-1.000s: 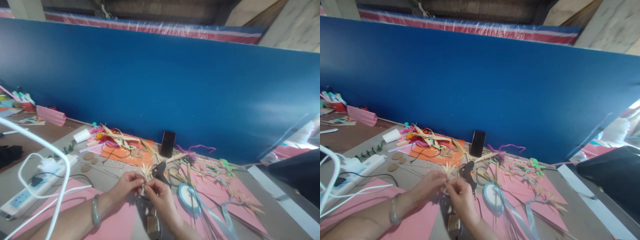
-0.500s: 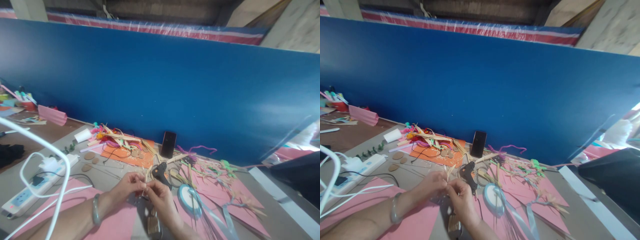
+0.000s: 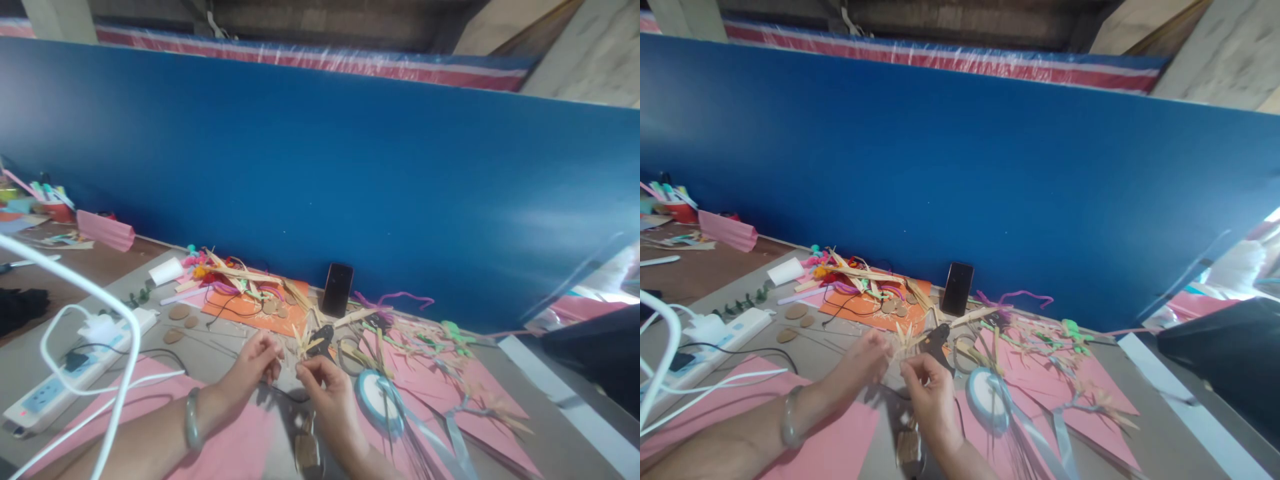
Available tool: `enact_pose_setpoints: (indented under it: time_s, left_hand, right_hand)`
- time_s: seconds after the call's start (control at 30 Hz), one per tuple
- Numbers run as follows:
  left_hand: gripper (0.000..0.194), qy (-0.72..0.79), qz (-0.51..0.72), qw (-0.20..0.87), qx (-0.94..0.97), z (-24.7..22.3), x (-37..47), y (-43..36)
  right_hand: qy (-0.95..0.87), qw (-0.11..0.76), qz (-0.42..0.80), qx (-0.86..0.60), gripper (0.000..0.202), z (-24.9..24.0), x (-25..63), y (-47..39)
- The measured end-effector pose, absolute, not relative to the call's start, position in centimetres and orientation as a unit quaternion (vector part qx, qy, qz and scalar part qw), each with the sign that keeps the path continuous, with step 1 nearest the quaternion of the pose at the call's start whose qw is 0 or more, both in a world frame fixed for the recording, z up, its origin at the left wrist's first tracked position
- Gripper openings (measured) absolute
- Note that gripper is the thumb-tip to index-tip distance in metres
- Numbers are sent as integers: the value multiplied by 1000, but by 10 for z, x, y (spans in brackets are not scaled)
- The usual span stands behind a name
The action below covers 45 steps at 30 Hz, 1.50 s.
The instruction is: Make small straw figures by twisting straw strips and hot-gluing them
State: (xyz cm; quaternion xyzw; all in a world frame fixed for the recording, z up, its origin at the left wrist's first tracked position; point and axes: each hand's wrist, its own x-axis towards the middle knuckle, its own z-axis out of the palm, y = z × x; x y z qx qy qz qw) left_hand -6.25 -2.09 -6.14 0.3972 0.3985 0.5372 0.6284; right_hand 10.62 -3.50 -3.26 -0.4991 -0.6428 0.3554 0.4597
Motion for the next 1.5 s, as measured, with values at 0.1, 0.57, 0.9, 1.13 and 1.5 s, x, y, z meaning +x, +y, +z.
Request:
enact_pose_setpoints:
  time_s: [0.1, 0.57, 0.9, 1.13, 1.5]
  left_hand:
    - [30, 412, 559, 594, 406, -64, -64, -20]
    - [26, 368, 538, 561, 511, -64, -65, -25]
    - [27, 402, 534, 469, 578, -41, -62, -41]
    - [35, 388, 537, 491, 566, -35, -61, -42]
    - [37, 357, 529, 562, 526, -44, -63, -33]
  right_hand:
    - [-642, 457, 359, -500, 22, -32, 105, -36]
    - [-657, 444, 363, -490, 23, -31, 99, -40]
    - [-678, 432, 336, -491, 27, -36, 93, -44]
    - [-661, 423, 375, -493, 21, -35, 93, -45]
    - [-651, 407, 429, -476, 23, -29, 92, -45]
